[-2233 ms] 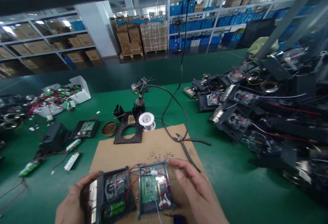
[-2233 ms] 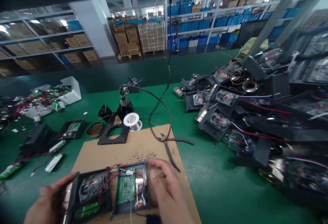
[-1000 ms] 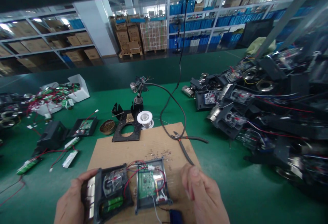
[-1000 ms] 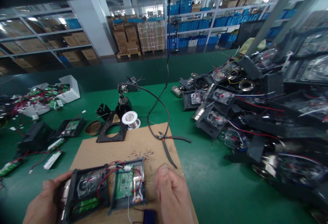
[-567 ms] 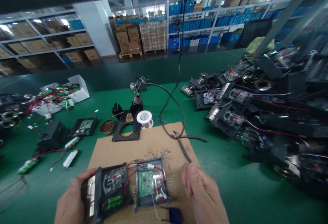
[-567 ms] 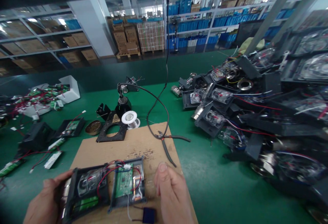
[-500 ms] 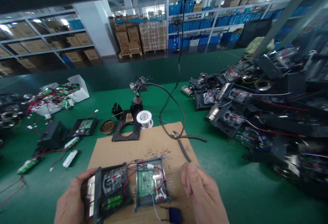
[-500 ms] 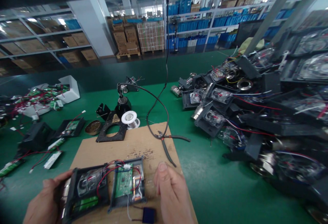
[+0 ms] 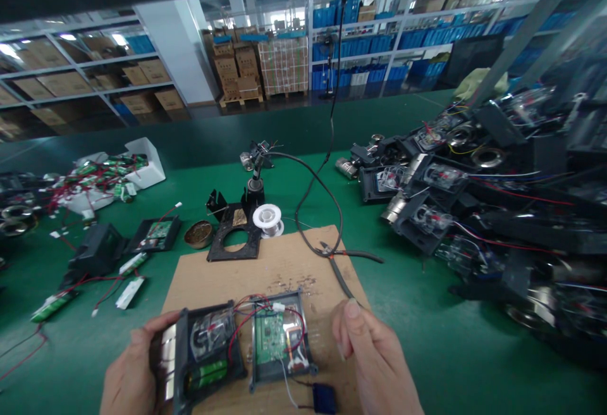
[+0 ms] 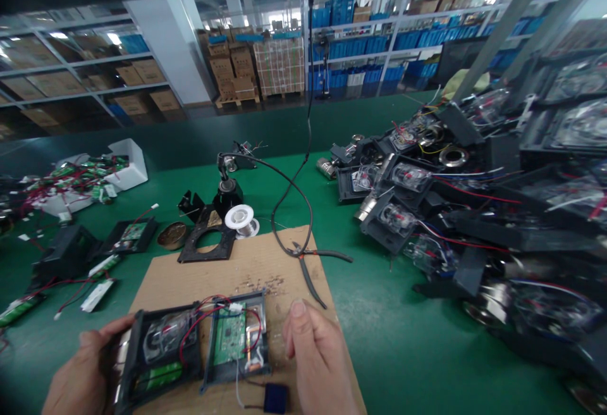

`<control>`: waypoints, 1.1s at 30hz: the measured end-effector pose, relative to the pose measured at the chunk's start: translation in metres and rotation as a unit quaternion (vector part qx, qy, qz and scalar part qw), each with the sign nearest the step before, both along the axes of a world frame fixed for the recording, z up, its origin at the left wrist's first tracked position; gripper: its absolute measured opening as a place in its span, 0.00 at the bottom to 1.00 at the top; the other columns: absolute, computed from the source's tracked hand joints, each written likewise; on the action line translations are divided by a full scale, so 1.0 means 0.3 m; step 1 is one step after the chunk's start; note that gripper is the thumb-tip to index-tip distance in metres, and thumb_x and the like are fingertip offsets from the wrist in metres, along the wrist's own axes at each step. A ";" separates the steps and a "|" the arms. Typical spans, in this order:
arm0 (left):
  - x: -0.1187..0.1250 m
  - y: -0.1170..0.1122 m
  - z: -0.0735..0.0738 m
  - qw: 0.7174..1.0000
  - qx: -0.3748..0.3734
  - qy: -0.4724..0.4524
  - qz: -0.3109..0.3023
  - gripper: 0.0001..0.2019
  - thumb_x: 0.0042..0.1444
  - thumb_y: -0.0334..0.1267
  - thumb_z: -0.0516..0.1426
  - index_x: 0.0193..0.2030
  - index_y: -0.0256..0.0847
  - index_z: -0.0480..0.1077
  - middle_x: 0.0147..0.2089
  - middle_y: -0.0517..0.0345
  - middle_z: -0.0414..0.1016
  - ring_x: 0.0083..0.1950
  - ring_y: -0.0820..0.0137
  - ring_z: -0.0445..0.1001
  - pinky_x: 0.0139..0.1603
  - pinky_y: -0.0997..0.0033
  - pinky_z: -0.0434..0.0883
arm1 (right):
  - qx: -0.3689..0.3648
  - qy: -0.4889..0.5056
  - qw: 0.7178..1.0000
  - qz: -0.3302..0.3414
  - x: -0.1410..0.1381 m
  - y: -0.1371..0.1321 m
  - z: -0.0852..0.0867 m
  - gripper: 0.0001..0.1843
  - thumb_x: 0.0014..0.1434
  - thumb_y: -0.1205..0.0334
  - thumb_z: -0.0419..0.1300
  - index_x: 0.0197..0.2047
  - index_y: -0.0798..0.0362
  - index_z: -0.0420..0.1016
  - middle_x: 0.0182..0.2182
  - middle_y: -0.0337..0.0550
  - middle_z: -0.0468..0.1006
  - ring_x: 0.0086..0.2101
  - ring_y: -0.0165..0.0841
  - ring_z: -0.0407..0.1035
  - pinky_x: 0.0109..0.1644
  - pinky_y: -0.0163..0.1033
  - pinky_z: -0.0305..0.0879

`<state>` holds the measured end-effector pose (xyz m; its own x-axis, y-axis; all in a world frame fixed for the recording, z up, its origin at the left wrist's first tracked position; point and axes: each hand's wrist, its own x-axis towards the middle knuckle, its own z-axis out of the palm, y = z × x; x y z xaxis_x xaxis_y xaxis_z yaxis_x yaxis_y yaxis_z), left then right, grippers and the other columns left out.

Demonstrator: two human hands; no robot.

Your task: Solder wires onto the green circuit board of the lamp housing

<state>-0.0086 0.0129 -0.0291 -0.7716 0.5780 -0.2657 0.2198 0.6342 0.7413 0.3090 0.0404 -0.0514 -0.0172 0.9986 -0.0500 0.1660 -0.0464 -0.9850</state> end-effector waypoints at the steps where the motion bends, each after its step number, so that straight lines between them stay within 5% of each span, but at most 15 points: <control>1: -0.009 -0.002 -0.006 1.000 -0.009 0.009 -0.008 0.29 0.63 0.55 0.41 0.42 0.43 0.80 0.40 0.52 0.82 0.46 0.54 0.77 0.58 0.55 0.70 | -0.003 0.002 1.000 0.003 -0.004 0.001 -0.004 0.14 0.73 0.51 0.59 0.47 0.53 0.76 0.41 0.42 0.79 0.34 0.30 0.74 0.39 0.39 0.76; 8: -0.068 -0.026 -0.043 0.995 -0.023 0.064 -0.077 0.30 0.64 0.56 0.40 0.45 0.43 0.80 0.40 0.51 0.83 0.44 0.55 0.78 0.54 0.56 0.72 | -0.013 0.013 1.000 0.011 -0.015 0.003 -0.007 0.29 0.75 0.43 0.49 0.27 0.53 0.68 0.23 0.34 0.69 0.26 0.28 0.67 0.32 0.36 0.68; 14: -0.018 -0.008 -0.018 0.998 0.022 0.033 -0.040 0.28 0.65 0.55 0.41 0.39 0.44 0.80 0.34 0.53 0.81 0.45 0.54 0.78 0.54 0.54 0.70 | -0.019 0.021 1.000 0.010 -0.013 0.005 -0.013 0.30 0.74 0.41 0.49 0.27 0.52 0.67 0.23 0.34 0.69 0.25 0.28 0.67 0.32 0.36 0.66; 20: -0.037 -0.022 -0.056 0.997 0.072 -0.007 -0.018 0.30 0.63 0.62 0.45 0.41 0.43 0.80 0.40 0.53 0.83 0.45 0.55 0.78 0.55 0.55 0.69 | -0.019 0.032 0.999 0.012 -0.017 0.009 -0.018 0.30 0.74 0.40 0.50 0.27 0.52 0.67 0.23 0.34 0.69 0.25 0.28 0.66 0.32 0.36 0.66; 26: -0.061 -0.026 -0.055 0.996 0.056 0.010 -0.068 0.30 0.64 0.62 0.44 0.41 0.44 0.81 0.40 0.53 0.84 0.45 0.55 0.78 0.56 0.54 0.71 | -0.018 0.043 0.999 0.008 -0.019 0.010 -0.004 0.31 0.74 0.41 0.45 0.23 0.49 0.65 0.21 0.38 0.68 0.25 0.32 0.65 0.30 0.38 0.62; 33: -0.013 -0.013 -0.012 0.999 0.026 0.028 -0.037 0.29 0.64 0.57 0.42 0.40 0.44 0.80 0.41 0.51 0.83 0.46 0.53 0.78 0.56 0.52 0.70 | -0.015 0.102 0.995 -0.003 -0.025 0.011 0.015 0.32 0.73 0.39 0.47 0.22 0.49 0.63 0.21 0.37 0.67 0.25 0.31 0.61 0.31 0.37 0.59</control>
